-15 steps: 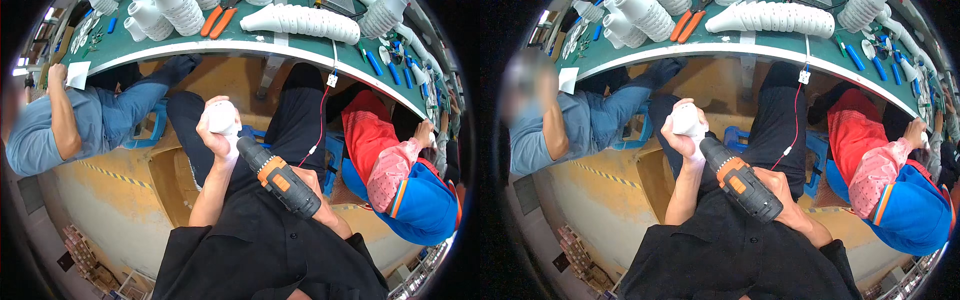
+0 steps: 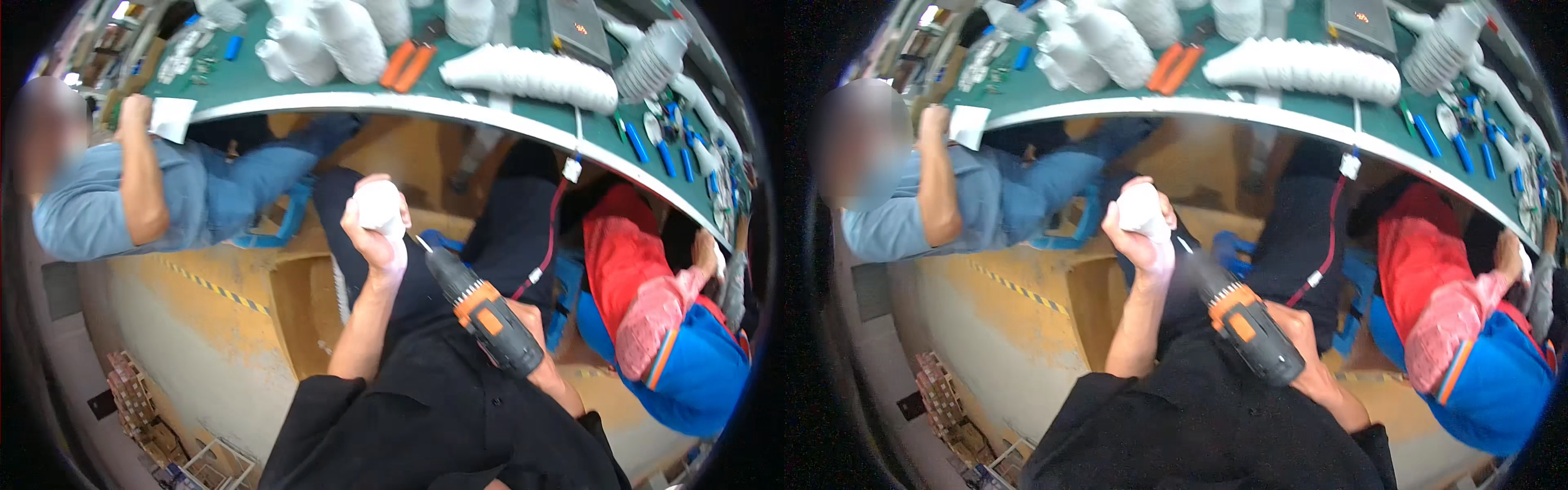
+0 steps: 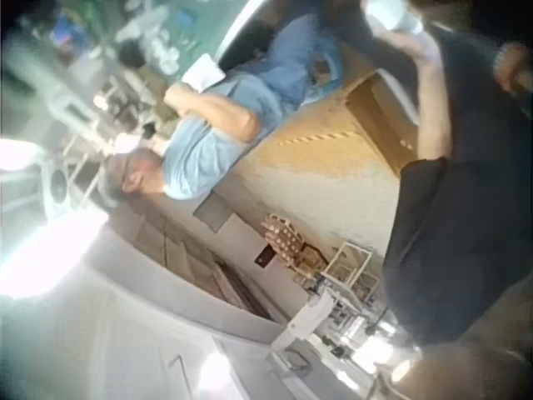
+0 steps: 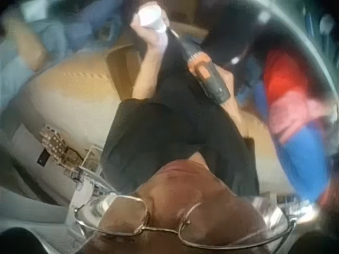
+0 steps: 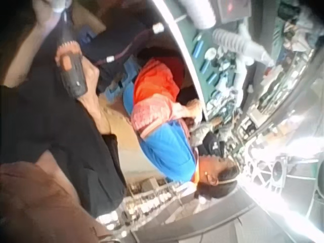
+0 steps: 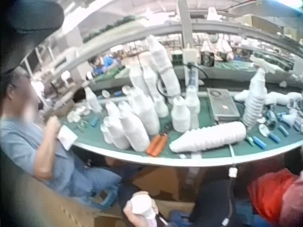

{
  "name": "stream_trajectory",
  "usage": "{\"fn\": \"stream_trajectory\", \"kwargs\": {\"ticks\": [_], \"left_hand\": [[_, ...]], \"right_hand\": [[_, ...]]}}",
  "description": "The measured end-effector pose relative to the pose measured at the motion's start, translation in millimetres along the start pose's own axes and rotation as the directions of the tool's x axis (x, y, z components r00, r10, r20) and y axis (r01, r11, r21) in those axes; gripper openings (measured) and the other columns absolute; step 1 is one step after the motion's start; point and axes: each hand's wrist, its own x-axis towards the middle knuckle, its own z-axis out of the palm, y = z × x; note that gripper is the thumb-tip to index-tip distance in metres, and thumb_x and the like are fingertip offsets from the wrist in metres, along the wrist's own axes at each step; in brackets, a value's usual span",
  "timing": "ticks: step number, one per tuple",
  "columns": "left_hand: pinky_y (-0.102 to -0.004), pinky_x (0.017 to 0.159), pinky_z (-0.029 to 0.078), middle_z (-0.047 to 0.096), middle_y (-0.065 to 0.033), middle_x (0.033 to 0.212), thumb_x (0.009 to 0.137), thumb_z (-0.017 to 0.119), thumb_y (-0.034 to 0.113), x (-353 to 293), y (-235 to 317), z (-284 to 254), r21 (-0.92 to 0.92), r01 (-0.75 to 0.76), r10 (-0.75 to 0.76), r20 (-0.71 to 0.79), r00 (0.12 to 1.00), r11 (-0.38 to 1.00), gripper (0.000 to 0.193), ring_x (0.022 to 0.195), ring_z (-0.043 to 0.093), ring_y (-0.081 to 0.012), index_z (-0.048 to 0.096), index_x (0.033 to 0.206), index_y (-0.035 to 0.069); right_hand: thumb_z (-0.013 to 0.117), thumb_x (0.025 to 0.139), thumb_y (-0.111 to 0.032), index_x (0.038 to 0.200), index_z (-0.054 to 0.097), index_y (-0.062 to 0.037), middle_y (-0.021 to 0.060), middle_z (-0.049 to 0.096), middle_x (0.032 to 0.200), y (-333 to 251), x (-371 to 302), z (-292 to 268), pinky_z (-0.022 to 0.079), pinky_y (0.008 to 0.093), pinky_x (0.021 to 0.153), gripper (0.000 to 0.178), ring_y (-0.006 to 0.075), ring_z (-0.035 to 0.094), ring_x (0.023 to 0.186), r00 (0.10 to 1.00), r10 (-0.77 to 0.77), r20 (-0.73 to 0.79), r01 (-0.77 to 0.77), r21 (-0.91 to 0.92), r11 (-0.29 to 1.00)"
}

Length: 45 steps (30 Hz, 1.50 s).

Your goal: Use a power drill to assemble internal components into plastic light bulb housings at a factory workstation.

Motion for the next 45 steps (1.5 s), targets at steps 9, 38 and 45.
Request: {"fn": "stream_trajectory", "kwargs": {"ticks": [9,38,45], "left_hand": [[-0.0332,0.053,0.049,0.064,-0.0102,0.081,0.106,0.034,0.034,175,163,-41,0.587,-0.536,0.555,0.171,0.814,0.606,0.039,0.063,0.062,-0.0214,0.059,0.108,0.004],[-0.0425,0.081,0.054,0.070,-0.0228,0.103,0.098,0.063,0.018,203,221,61,0.489,-0.599,0.362,0.872,0.329,-0.634,0.025,0.091,0.067,-0.0380,0.070,0.115,0.002],[-0.0407,0.083,0.057,0.069,-0.0201,0.112,0.093,0.066,0.014,86,103,85,0.593,-0.797,0.095,0.805,0.585,-0.117,0.034,0.096,0.069,-0.0350,0.063,0.123,-0.002]], "right_hand": [[0.074,0.068,0.002,0.080,0.064,-0.0037,0.0092,0.061,0.071,16,-5,8,0.051,0.0325,0.055,0.016,0.0270,0.066,0.061,0.978,-0.193,-0.084,0.173,-0.195,0.965],[0.074,0.073,-0.017,0.106,0.064,-0.0033,0.0218,0.070,0.082,33,-5,-6,0.054,0.0470,0.069,0.037,0.0418,0.068,0.077,0.973,-0.050,-0.227,0.052,0.006,0.999],[0.073,0.074,-0.018,0.104,0.063,-0.0036,0.0206,0.068,0.080,46,1,-7,0.051,0.0475,0.066,0.034,0.0416,0.067,0.078,0.985,-0.040,-0.170,0.044,0.022,0.999]]}}
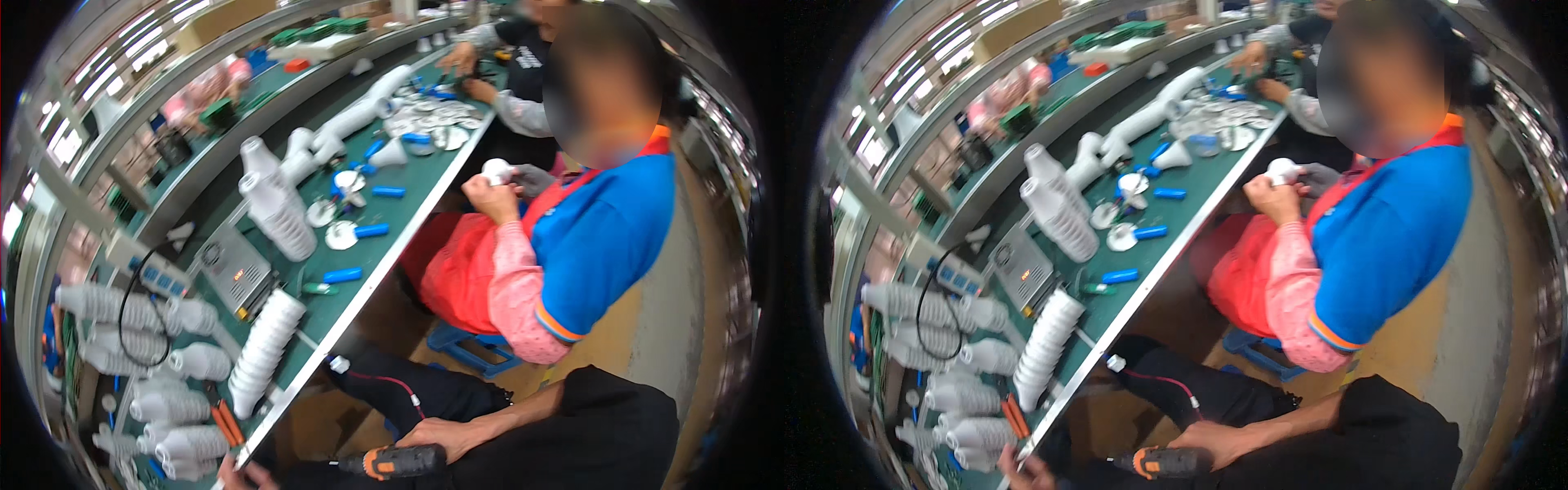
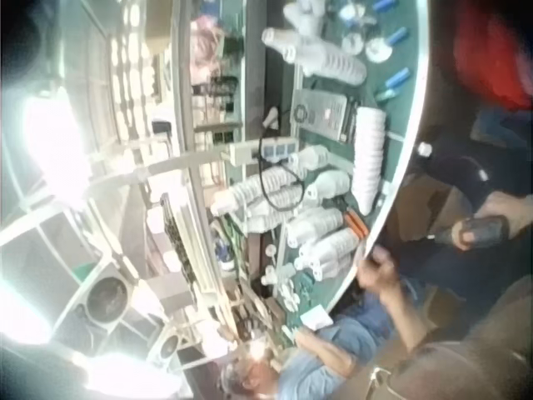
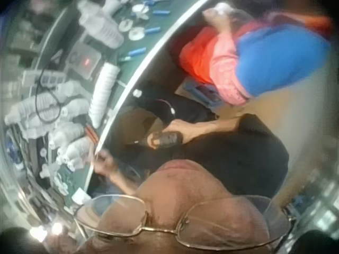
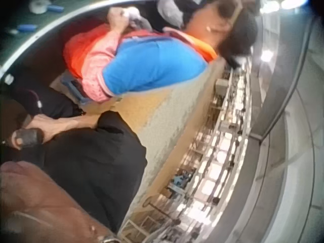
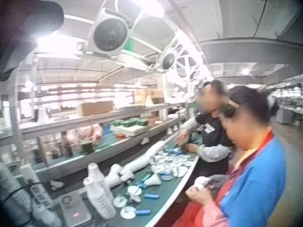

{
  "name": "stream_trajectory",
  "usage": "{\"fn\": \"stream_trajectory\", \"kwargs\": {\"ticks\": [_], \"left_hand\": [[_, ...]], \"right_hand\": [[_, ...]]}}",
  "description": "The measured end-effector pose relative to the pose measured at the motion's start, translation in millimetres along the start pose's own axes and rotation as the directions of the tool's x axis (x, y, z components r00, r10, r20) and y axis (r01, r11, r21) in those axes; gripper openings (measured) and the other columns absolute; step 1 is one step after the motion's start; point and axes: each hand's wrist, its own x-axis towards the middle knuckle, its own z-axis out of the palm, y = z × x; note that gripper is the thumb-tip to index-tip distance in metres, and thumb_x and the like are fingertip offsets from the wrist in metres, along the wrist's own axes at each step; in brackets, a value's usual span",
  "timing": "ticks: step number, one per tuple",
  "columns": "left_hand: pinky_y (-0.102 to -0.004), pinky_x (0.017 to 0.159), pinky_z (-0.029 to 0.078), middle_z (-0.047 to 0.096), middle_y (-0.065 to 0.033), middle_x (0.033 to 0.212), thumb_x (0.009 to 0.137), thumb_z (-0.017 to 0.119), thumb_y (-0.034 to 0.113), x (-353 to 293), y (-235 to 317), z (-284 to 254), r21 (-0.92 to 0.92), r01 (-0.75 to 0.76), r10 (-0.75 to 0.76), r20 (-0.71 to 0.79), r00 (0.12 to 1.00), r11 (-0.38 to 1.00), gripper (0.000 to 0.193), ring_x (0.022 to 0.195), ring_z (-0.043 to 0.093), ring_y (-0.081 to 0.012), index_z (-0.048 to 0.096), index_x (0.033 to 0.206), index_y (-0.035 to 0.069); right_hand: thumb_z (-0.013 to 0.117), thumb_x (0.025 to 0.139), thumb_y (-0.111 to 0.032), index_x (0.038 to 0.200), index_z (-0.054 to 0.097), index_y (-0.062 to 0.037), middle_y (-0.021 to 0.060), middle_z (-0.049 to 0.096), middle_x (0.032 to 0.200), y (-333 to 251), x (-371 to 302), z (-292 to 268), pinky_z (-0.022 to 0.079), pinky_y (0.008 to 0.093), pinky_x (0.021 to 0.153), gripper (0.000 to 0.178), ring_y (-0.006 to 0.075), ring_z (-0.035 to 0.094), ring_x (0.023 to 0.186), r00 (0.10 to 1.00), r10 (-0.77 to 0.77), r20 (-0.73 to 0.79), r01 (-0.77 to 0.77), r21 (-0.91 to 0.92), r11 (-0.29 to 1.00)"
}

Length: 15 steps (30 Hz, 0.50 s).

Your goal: Use a power drill to assemble internal components into plastic light bulb housings at a factory workstation.

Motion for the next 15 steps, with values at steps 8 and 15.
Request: {"fn": "stream_trajectory", "kwargs": {"ticks": [8,15], "left_hand": [[-0.0522,0.114,0.035,0.042,-0.0244,0.151,0.085,0.071,0.013,40,20,91,0.015,-0.291,0.291,0.021,0.956,0.956,0.074,0.136,0.044,-0.0449,0.037,0.149,0.002],[-0.0492,0.105,0.045,0.056,-0.0246,0.136,0.090,0.075,0.037,63,32,107,0.095,-0.268,0.272,-0.038,0.961,0.959,0.070,0.124,0.056,-0.0419,0.047,0.141,-0.002]], "right_hand": [[0.069,0.075,-0.023,0.093,0.059,-0.0005,0.0200,0.066,0.083,-17,6,-24,0.050,0.0469,0.070,0.030,0.0412,0.066,0.084,0.987,-0.131,0.097,0.128,0.039,0.991],[0.068,0.078,-0.019,0.112,0.068,-0.0022,0.0226,0.070,0.107,-22,5,-33,0.052,0.0473,0.081,0.038,0.0402,0.067,0.100,0.965,-0.149,0.217,0.181,-0.136,0.974]]}}
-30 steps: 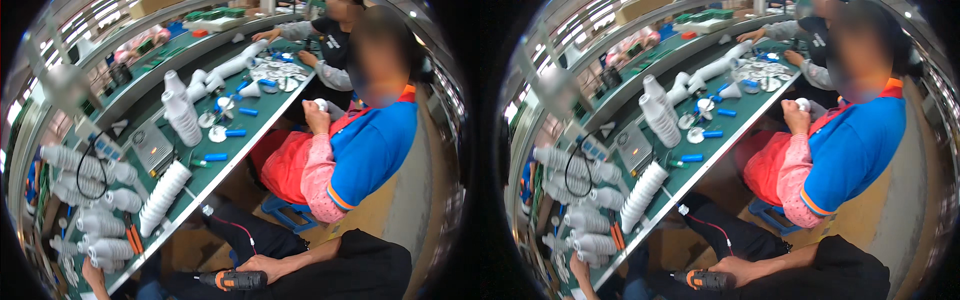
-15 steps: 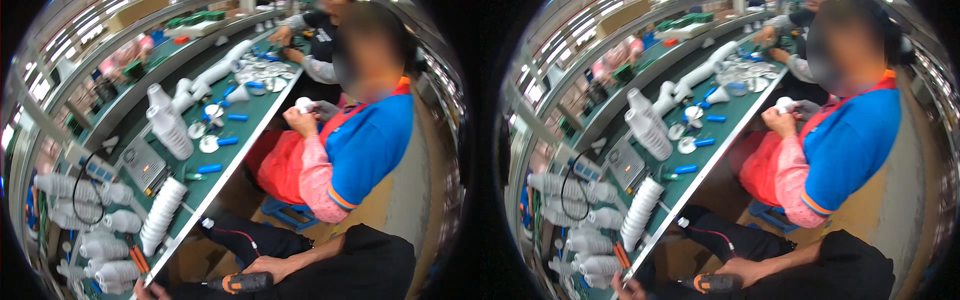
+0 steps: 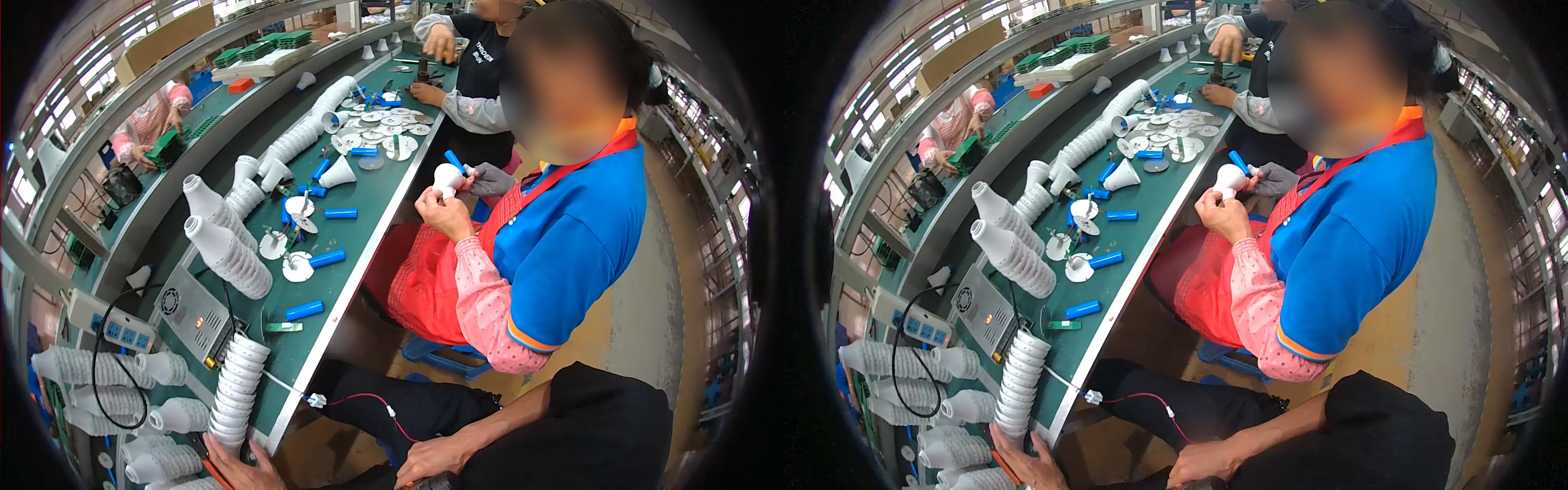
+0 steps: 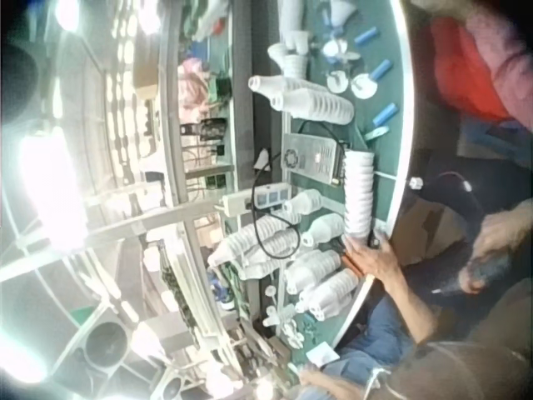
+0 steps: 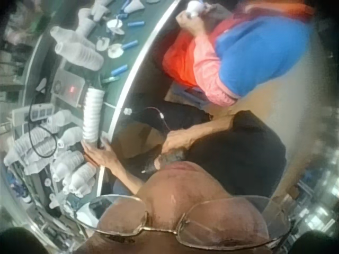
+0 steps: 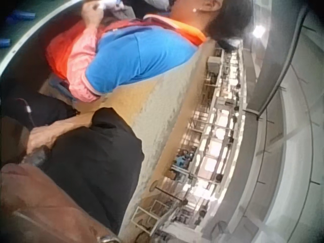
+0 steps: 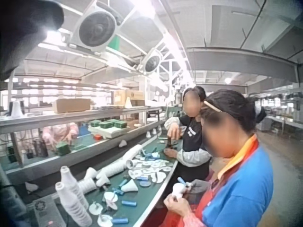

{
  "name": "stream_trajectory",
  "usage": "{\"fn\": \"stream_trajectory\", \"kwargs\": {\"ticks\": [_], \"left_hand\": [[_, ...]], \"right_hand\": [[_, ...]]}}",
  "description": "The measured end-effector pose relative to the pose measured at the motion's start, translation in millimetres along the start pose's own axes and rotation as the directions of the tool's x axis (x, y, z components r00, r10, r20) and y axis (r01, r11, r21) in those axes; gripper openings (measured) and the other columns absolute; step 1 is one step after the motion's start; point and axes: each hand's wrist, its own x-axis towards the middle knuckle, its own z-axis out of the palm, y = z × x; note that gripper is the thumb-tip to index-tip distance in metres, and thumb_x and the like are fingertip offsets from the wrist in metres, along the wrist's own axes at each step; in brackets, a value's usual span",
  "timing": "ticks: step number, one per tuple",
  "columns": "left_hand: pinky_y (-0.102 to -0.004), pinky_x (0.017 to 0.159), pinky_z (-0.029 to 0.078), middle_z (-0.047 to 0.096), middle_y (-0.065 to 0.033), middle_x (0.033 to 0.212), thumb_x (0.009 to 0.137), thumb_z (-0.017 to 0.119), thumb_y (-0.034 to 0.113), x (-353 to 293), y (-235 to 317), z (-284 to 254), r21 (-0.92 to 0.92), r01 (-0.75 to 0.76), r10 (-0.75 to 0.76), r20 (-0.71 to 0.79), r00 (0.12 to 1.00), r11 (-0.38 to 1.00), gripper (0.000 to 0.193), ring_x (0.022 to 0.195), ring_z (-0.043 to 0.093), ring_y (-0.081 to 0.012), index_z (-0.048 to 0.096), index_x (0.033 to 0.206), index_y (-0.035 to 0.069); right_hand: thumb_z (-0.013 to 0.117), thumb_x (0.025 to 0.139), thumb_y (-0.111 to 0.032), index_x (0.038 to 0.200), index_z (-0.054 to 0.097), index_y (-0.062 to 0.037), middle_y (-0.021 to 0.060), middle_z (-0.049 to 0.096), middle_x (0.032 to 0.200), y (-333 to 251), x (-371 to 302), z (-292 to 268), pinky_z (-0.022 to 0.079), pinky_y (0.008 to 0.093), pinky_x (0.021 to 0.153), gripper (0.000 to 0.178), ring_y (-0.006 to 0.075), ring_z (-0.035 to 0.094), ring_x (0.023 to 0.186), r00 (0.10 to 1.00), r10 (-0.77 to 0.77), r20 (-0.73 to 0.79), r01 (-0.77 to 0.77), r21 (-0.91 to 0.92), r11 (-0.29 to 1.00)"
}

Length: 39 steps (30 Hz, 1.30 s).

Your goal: Use a power drill to assemble internal components into plastic light bulb housings at a factory workstation.

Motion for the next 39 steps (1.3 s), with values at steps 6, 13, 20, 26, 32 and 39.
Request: {"fn": "stream_trajectory", "kwargs": {"ticks": [6,13,20,26,32,39], "left_hand": [[-0.0479,0.096,0.051,0.062,-0.0229,0.123,0.086,0.080,0.039,7,-12,13,-0.013,0.009,-0.010,-0.062,0.998,1.000,0.069,0.110,0.062,-0.0414,0.049,0.132,-0.002],[-0.0498,0.087,0.050,0.061,-0.0219,0.116,0.085,0.079,0.044,14,-24,15,-0.041,0.049,-0.048,0.028,0.998,0.998,0.071,0.101,0.061,-0.0420,0.048,0.130,-0.001],[-0.0560,0.093,0.045,0.061,-0.0213,0.115,0.090,0.071,0.041,8,-22,15,-0.061,0.074,-0.073,0.019,0.997,0.995,0.058,0.104,0.059,-0.0420,0.057,0.128,-0.002],[-0.0572,0.092,0.044,0.061,-0.0223,0.113,0.091,0.065,0.040,4,-22,18,-0.136,0.053,-0.061,-0.060,0.996,0.989,0.057,0.101,0.058,-0.0434,0.060,0.125,-0.006],[-0.0544,0.088,0.048,0.064,-0.0228,0.110,0.091,0.066,0.037,17,-6,1,0.019,0.071,-0.071,-0.007,0.997,0.997,0.051,0.097,0.061,-0.0421,0.062,0.123,-0.003],[-0.0463,0.084,0.051,0.064,-0.0186,0.107,0.090,0.068,0.035,14,-4,-13,0.068,0.076,-0.073,-0.050,0.996,0.995,0.047,0.097,0.062,-0.0395,0.063,0.122,0.000]], "right_hand": [[0.067,0.081,-0.019,0.109,0.068,0.0002,0.0221,0.070,0.102,9,7,-9,0.052,0.0475,0.076,0.034,0.0415,0.067,0.094,0.999,0.034,0.031,-0.036,0.069,0.997],[0.069,0.083,-0.027,0.110,0.067,0.0018,0.0233,0.070,0.102,24,20,-23,0.052,0.0475,0.073,0.040,0.0414,0.067,0.093,0.996,0.093,0.010,-0.094,0.123,0.988],[0.071,0.080,-0.031,0.114,0.067,0.0007,0.0233,0.070,0.104,44,24,-23,0.052,0.0474,0.074,0.047,0.0413,0.068,0.093,0.991,0.122,-0.062,-0.110,0.171,0.979],[0.072,0.079,-0.030,0.111,0.068,0.0028,0.0237,0.070,0.103,43,34,-36,0.052,0.0465,0.073,0.046,0.0408,0.068,0.092,0.978,0.153,-0.139,-0.108,0.285,0.952],[0.072,0.085,-0.024,0.110,0.065,0.0039,0.0241,0.069,0.099,38,26,-33,0.051,0.0448,0.073,0.038,0.0410,0.066,0.088,0.985,0.085,-0.149,-0.043,0.262,0.964],[0.072,0.088,-0.025,0.123,0.057,0.0000,0.0247,0.068,0.103,33,18,-5,0.052,0.0484,0.070,0.046,0.0440,0.065,0.089,0.962,-0.157,-0.224,0.167,0.026,0.986]]}}
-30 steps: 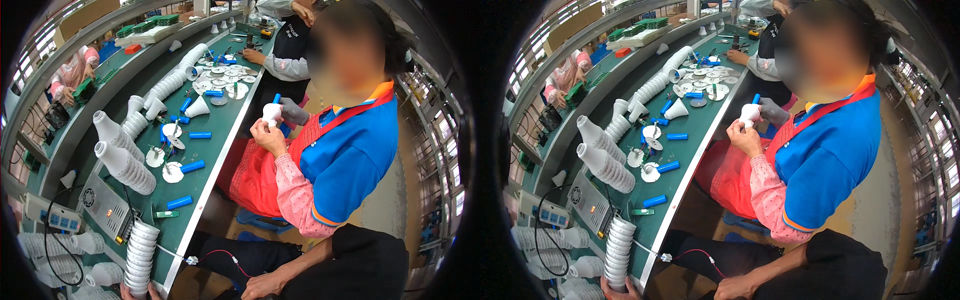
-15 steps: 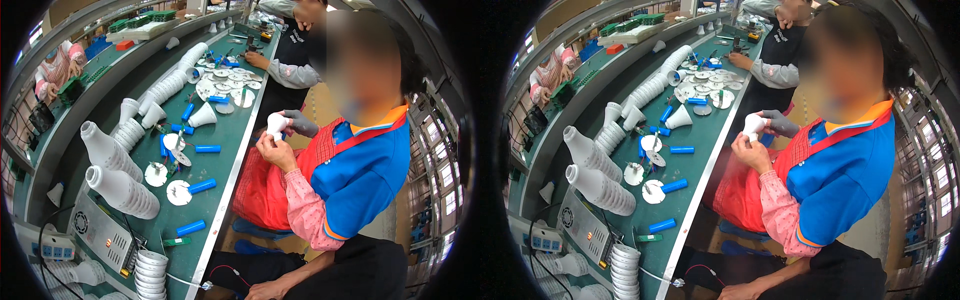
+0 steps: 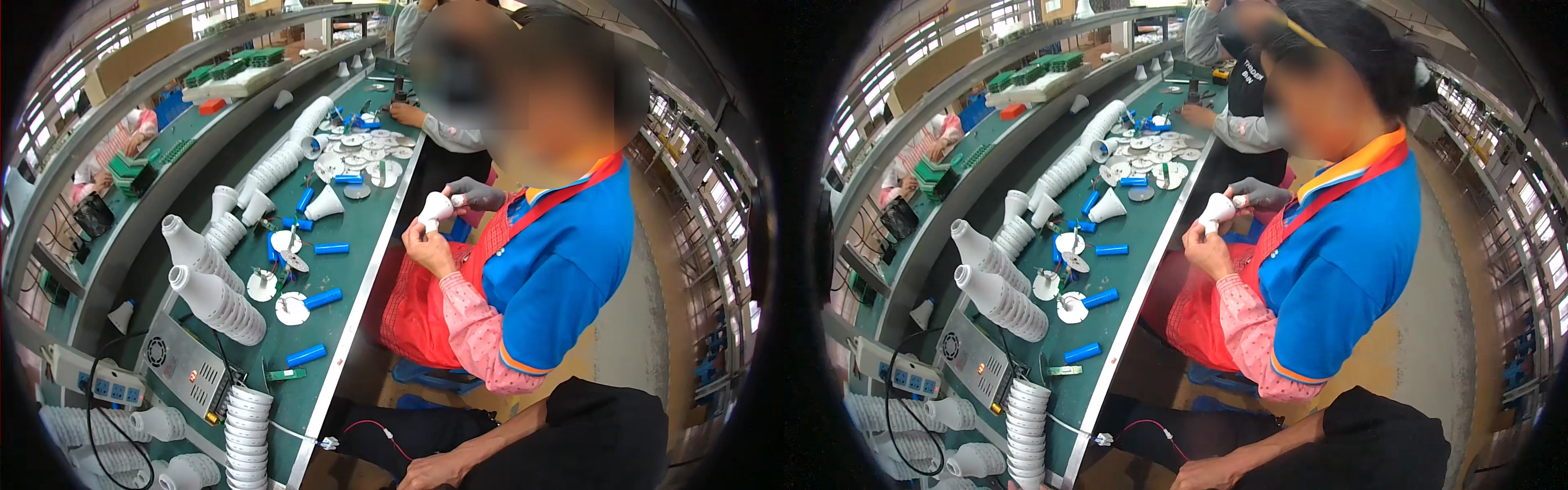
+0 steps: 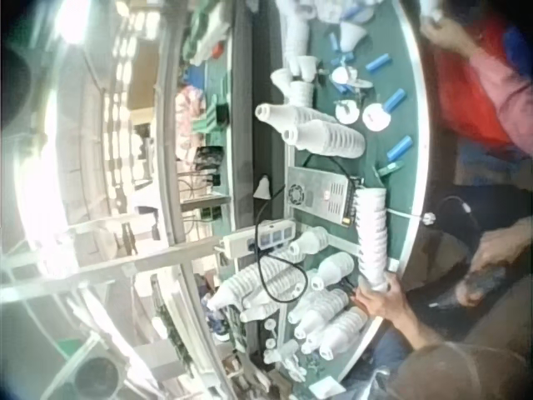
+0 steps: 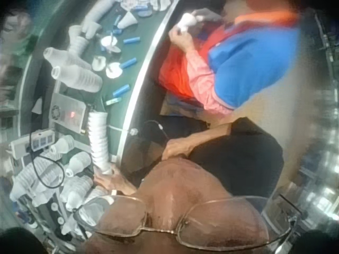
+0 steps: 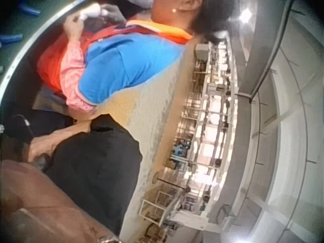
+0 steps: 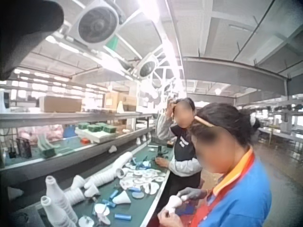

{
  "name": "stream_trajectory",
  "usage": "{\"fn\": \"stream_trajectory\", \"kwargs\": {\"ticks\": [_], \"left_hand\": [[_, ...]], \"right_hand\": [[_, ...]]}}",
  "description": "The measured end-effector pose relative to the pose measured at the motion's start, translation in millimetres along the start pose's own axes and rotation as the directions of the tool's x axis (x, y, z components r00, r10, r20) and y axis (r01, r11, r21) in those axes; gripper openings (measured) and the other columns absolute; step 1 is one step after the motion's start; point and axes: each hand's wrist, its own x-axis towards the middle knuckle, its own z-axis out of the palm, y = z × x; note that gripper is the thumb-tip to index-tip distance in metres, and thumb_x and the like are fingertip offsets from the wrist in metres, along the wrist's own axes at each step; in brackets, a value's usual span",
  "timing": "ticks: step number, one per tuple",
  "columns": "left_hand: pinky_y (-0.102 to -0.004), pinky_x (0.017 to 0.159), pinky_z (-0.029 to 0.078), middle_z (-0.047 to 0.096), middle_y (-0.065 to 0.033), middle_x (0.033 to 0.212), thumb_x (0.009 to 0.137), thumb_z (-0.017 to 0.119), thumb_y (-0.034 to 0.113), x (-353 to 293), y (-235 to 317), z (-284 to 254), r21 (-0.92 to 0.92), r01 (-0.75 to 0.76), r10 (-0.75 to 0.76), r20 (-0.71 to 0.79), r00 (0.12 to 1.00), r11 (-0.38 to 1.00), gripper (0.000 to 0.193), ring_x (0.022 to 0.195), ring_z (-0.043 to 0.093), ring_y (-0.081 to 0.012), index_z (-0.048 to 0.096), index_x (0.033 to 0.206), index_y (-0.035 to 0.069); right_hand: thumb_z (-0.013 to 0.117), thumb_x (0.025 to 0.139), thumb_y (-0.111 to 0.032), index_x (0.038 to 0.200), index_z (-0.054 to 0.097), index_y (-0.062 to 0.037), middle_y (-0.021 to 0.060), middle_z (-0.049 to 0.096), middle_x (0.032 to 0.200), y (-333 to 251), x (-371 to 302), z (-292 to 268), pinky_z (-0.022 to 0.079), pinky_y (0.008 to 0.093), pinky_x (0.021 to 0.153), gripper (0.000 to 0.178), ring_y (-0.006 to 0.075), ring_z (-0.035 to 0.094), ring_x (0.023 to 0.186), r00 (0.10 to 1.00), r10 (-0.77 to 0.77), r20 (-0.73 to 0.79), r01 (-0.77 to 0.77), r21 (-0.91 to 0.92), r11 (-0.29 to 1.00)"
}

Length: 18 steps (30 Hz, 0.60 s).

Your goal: Use a power drill to assemble internal components into plastic light bulb housings at a factory workstation.

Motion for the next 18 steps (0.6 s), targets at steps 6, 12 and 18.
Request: {"fn": "stream_trajectory", "kwargs": {"ticks": [6,12,18], "left_hand": [[-0.0479,0.086,0.050,0.063,-0.0204,0.113,0.086,0.075,0.049,-11,-1,-18,-0.010,0.120,-0.118,0.106,0.987,0.993,0.065,0.102,0.061,-0.0415,0.059,0.129,0.003],[-0.0513,0.093,0.050,0.063,-0.0227,0.119,0.081,0.078,0.054,-20,-1,-28,0.041,0.198,-0.202,0.149,0.968,0.979,0.074,0.113,0.059,-0.0436,0.058,0.130,0.003],[-0.0490,0.092,0.051,0.064,-0.0218,0.118,0.083,0.077,0.051,-19,0,-24,0.099,0.151,-0.162,0.109,0.981,0.984,0.069,0.111,0.062,-0.0419,0.059,0.128,0.002]], "right_hand": [[0.071,0.088,-0.029,0.109,0.065,0.0016,0.0240,0.070,0.097,-28,1,-2,0.052,0.0486,0.071,0.037,0.0428,0.066,0.087,0.993,0.085,0.079,-0.084,-0.019,0.996],[0.071,0.086,-0.032,0.119,0.064,-0.0016,0.0218,0.067,0.114,-15,-19,12,0.050,0.0514,0.081,0.046,0.0431,0.063,0.101,0.992,0.048,0.113,-0.041,-0.062,0.997],[0.069,0.086,-0.032,0.121,0.062,-0.0028,0.0214,0.065,0.120,-40,-15,3,0.050,0.0519,0.084,0.046,0.0437,0.061,0.108,0.995,0.002,0.104,0.005,-0.069,0.998]]}}
